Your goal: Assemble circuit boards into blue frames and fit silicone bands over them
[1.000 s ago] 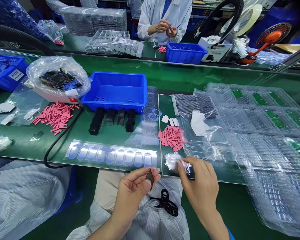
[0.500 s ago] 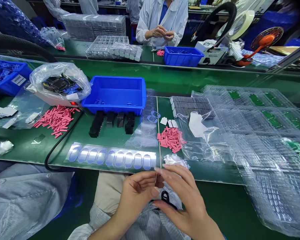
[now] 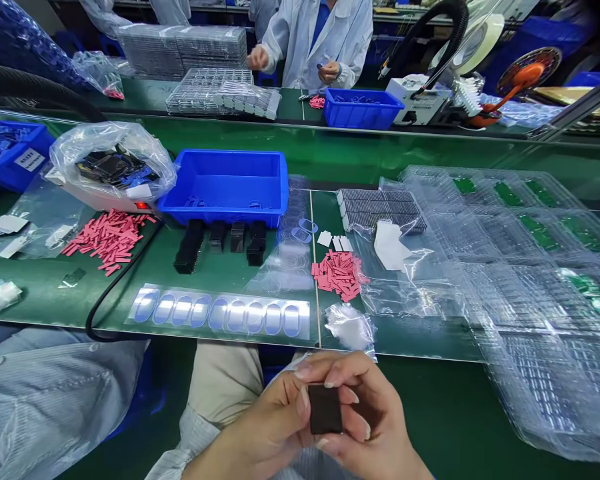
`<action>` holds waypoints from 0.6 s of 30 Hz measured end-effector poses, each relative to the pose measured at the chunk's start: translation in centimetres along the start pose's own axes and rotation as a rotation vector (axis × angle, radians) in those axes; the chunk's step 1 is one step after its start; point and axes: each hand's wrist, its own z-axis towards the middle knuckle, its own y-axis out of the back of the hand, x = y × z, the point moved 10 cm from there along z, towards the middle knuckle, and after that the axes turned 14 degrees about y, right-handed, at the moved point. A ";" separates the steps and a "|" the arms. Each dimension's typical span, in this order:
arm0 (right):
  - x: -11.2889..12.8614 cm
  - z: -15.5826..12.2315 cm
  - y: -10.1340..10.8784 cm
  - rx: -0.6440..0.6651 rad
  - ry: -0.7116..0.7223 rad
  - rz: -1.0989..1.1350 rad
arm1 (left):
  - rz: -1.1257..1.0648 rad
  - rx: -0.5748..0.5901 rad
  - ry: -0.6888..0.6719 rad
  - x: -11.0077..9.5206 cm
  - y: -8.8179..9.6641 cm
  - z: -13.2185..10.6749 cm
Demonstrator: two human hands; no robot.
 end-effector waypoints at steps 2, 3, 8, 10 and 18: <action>0.7 0.3 1.0 -0.028 0.039 -0.085 | 0.055 -0.029 -0.033 -0.4 0.1 -0.2; 1.4 0.6 1.7 -0.044 0.082 -0.165 | 0.088 -0.056 -0.069 -0.8 0.3 -0.3; 4.3 1.7 3.0 0.048 0.264 -0.679 | 0.203 -0.161 -0.233 -2.7 1.1 -1.0; 4.5 2.0 2.8 0.088 0.275 -0.767 | 0.248 -0.175 -0.234 -2.7 1.2 -1.1; 4.2 2.3 2.5 0.108 0.269 -0.756 | 0.368 -0.227 -0.232 -2.8 1.4 -1.5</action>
